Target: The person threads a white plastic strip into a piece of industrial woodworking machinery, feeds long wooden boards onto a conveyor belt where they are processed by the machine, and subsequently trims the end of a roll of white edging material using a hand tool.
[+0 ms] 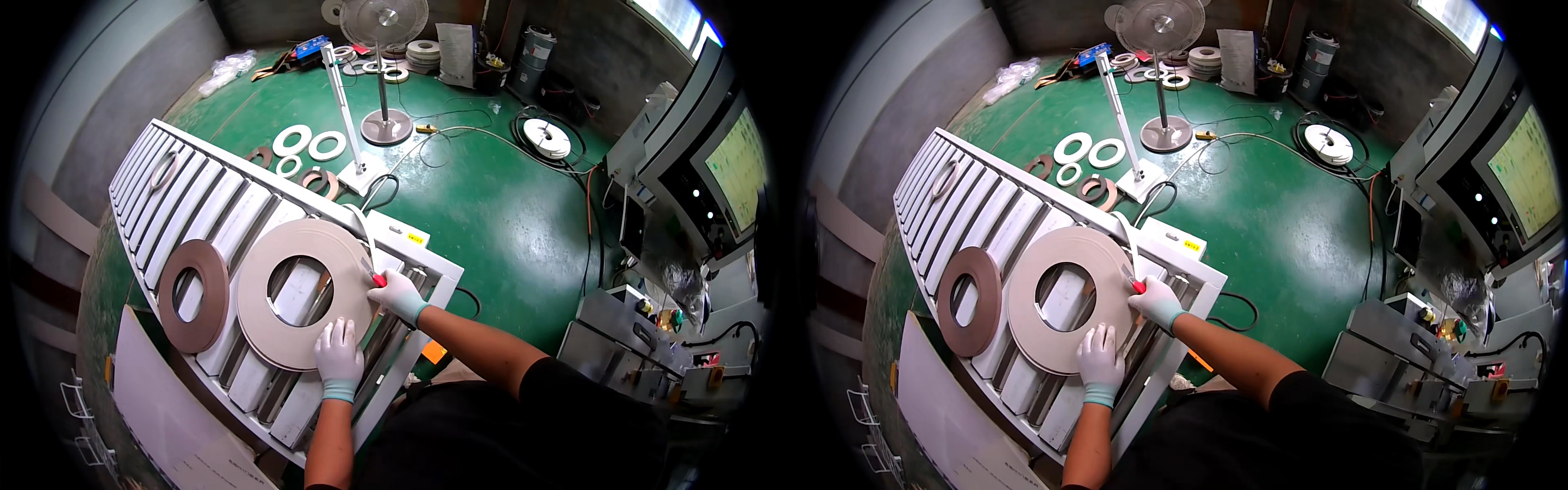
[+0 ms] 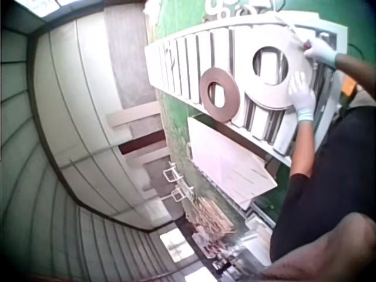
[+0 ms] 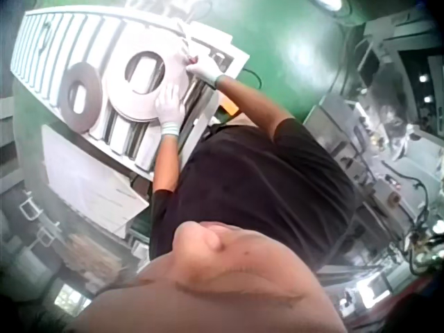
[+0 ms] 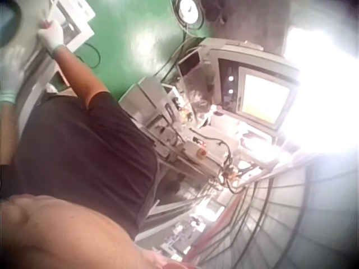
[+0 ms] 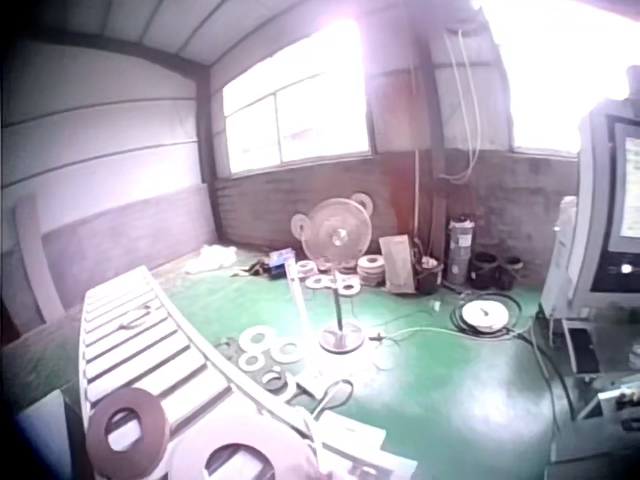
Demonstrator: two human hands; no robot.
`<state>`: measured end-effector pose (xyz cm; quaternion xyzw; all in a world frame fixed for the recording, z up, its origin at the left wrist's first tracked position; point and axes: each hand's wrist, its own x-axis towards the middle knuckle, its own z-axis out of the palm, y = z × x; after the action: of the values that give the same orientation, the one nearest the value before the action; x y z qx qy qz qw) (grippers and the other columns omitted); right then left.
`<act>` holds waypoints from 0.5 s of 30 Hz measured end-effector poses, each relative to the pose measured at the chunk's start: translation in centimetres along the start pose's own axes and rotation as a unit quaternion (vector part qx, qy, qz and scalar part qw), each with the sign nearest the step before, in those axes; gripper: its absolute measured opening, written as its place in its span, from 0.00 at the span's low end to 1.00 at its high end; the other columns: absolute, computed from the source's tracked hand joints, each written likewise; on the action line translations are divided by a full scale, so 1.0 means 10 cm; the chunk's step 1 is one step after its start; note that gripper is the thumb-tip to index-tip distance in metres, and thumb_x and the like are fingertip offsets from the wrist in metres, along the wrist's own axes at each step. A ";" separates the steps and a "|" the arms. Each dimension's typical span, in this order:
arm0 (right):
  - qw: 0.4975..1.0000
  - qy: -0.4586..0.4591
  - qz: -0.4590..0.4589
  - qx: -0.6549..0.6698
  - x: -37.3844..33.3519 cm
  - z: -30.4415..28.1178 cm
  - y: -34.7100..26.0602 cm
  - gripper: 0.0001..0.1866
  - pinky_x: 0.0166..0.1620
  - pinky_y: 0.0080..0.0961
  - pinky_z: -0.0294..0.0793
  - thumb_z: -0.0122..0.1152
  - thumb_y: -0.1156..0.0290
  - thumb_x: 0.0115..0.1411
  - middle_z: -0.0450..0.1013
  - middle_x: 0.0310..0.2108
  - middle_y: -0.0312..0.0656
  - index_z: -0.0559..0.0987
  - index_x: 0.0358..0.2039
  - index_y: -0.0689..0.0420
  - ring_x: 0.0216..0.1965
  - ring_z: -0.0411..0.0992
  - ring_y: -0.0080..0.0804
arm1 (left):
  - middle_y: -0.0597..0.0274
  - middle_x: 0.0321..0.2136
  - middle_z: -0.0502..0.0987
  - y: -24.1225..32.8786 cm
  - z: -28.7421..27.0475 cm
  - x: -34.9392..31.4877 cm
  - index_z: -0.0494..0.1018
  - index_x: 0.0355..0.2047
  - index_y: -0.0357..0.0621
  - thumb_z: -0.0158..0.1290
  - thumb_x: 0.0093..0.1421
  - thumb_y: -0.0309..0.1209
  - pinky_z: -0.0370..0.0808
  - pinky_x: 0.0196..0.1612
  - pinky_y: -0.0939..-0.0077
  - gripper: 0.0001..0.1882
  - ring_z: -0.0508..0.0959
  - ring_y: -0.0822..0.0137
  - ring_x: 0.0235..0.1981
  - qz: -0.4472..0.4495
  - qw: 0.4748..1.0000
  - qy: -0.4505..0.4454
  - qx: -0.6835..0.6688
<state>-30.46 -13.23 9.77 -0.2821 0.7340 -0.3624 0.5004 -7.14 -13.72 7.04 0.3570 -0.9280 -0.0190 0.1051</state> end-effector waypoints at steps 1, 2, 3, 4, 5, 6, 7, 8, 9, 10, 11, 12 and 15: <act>1.000 -0.004 -0.007 -0.005 0.02 0.00 0.04 0.25 0.49 0.44 0.76 0.67 0.56 0.56 0.80 0.35 0.56 0.75 0.44 0.63 0.43 0.81 0.51 | 0.52 0.60 0.73 0.01 0.04 -0.02 0.72 0.60 0.45 0.62 0.51 0.33 0.69 0.61 0.45 0.33 0.72 0.46 0.60 -0.003 1.000 0.007 0.006; 1.000 -0.010 -0.016 -0.011 0.05 0.03 0.07 0.25 0.50 0.45 0.76 0.66 0.55 0.56 0.80 0.35 0.56 0.75 0.44 0.63 0.43 0.80 0.53 | 0.53 0.60 0.73 0.01 0.04 -0.04 0.72 0.60 0.45 0.62 0.51 0.33 0.69 0.61 0.45 0.33 0.72 0.46 0.60 -0.009 1.000 0.013 0.014; 0.998 0.003 -0.038 -0.050 0.07 0.05 0.11 0.24 0.49 0.45 0.76 0.65 0.55 0.56 0.80 0.36 0.57 0.75 0.44 0.62 0.43 0.80 0.54 | 0.53 0.61 0.72 -0.02 0.03 -0.05 0.71 0.61 0.46 0.63 0.51 0.35 0.68 0.63 0.44 0.35 0.71 0.46 0.61 -0.005 1.000 -0.008 0.002; 0.994 0.014 -0.061 -0.090 0.07 0.05 0.15 0.24 0.49 0.45 0.76 0.64 0.54 0.57 0.80 0.36 0.57 0.75 0.45 0.61 0.43 0.80 0.55 | 0.53 0.62 0.71 -0.03 0.00 -0.03 0.71 0.62 0.46 0.64 0.50 0.36 0.66 0.64 0.44 0.36 0.70 0.46 0.62 -0.004 1.000 -0.029 -0.011; 0.988 0.025 -0.084 -0.129 0.07 0.06 0.19 0.24 0.49 0.46 0.76 0.63 0.54 0.58 0.79 0.37 0.57 0.76 0.45 0.60 0.44 0.79 0.56 | 0.53 0.62 0.71 -0.05 -0.04 -0.02 0.70 0.63 0.46 0.65 0.50 0.37 0.64 0.66 0.44 0.38 0.69 0.46 0.63 -0.003 0.998 -0.050 -0.024; 0.987 0.027 -0.085 -0.135 0.07 0.06 0.23 0.23 0.49 0.46 0.76 0.62 0.54 0.58 0.79 0.37 0.57 0.76 0.45 0.60 0.44 0.79 0.56 | 0.51 0.63 0.69 -0.11 -0.09 0.01 0.68 0.64 0.46 0.66 0.49 0.40 0.61 0.68 0.43 0.41 0.67 0.46 0.64 0.008 0.996 -0.085 0.002; 0.986 0.029 -0.086 -0.141 0.05 0.05 0.25 0.22 0.49 0.46 0.76 0.61 0.54 0.59 0.79 0.37 0.57 0.76 0.45 0.59 0.43 0.79 0.57 | 0.50 0.65 0.67 -0.14 -0.27 0.10 0.66 0.66 0.46 0.67 0.48 0.43 0.57 0.70 0.43 0.45 0.65 0.46 0.65 0.018 0.992 -0.120 0.027; 0.984 0.032 -0.089 -0.148 0.02 0.06 0.24 0.22 0.49 0.46 0.76 0.60 0.54 0.59 0.79 0.37 0.57 0.76 0.45 0.59 0.43 0.79 0.57 | 0.49 0.66 0.65 -0.20 -0.39 0.16 0.63 0.68 0.45 0.68 0.48 0.45 0.54 0.72 0.42 0.48 0.63 0.46 0.67 0.028 0.986 -0.153 0.052; 0.983 0.031 -0.085 -0.163 0.00 0.06 0.21 0.21 0.49 0.46 0.75 0.59 0.54 0.60 0.79 0.37 0.57 0.76 0.45 0.59 0.44 0.79 0.57 | 0.46 0.66 0.62 -0.29 -0.37 0.18 0.57 0.70 0.41 0.70 0.44 0.53 0.45 0.75 0.42 0.58 0.59 0.46 0.69 -0.026 0.987 -0.138 0.075; 0.983 0.035 -0.082 -0.159 -0.01 0.10 0.21 0.21 0.49 0.46 0.75 0.59 0.55 0.60 0.79 0.37 0.58 0.75 0.45 0.59 0.44 0.79 0.57 | 0.46 0.65 0.62 -0.33 -0.36 0.19 0.56 0.70 0.40 0.70 0.43 0.54 0.44 0.75 0.42 0.59 0.59 0.46 0.69 -0.034 0.988 -0.143 0.055; 0.984 0.042 -0.075 -0.156 -0.06 0.12 0.23 0.21 0.49 0.47 0.75 0.59 0.55 0.60 0.79 0.37 0.58 0.75 0.45 0.59 0.44 0.78 0.57 | 0.45 0.64 0.63 -0.35 -0.33 0.18 0.56 0.70 0.39 0.70 0.43 0.55 0.44 0.75 0.42 0.60 0.59 0.45 0.68 -0.039 0.987 -0.150 0.032; 0.985 0.048 -0.069 -0.152 -0.09 0.14 0.24 0.21 0.49 0.47 0.75 0.58 0.55 0.60 0.79 0.38 0.58 0.75 0.45 0.59 0.44 0.78 0.58 | 0.45 0.63 0.64 -0.37 -0.30 0.17 0.55 0.70 0.37 0.70 0.43 0.56 0.44 0.75 0.42 0.61 0.59 0.45 0.68 -0.044 0.987 -0.157 0.010; 0.997 0.053 -0.034 -0.043 -0.16 0.16 0.35 0.22 0.45 0.41 0.77 0.63 0.59 0.58 0.79 0.36 0.54 0.74 0.46 0.61 0.40 0.79 0.48 | 0.46 0.58 0.67 -0.30 -0.24 0.07 0.57 0.69 0.36 0.70 0.42 0.56 0.48 0.74 0.41 0.60 0.63 0.46 0.64 -0.032 0.991 -0.129 -0.001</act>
<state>-28.55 -10.35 7.37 -0.3085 0.7644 -0.3617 0.4355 -5.14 -16.36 9.20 0.3813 -0.9217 -0.0690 -0.0156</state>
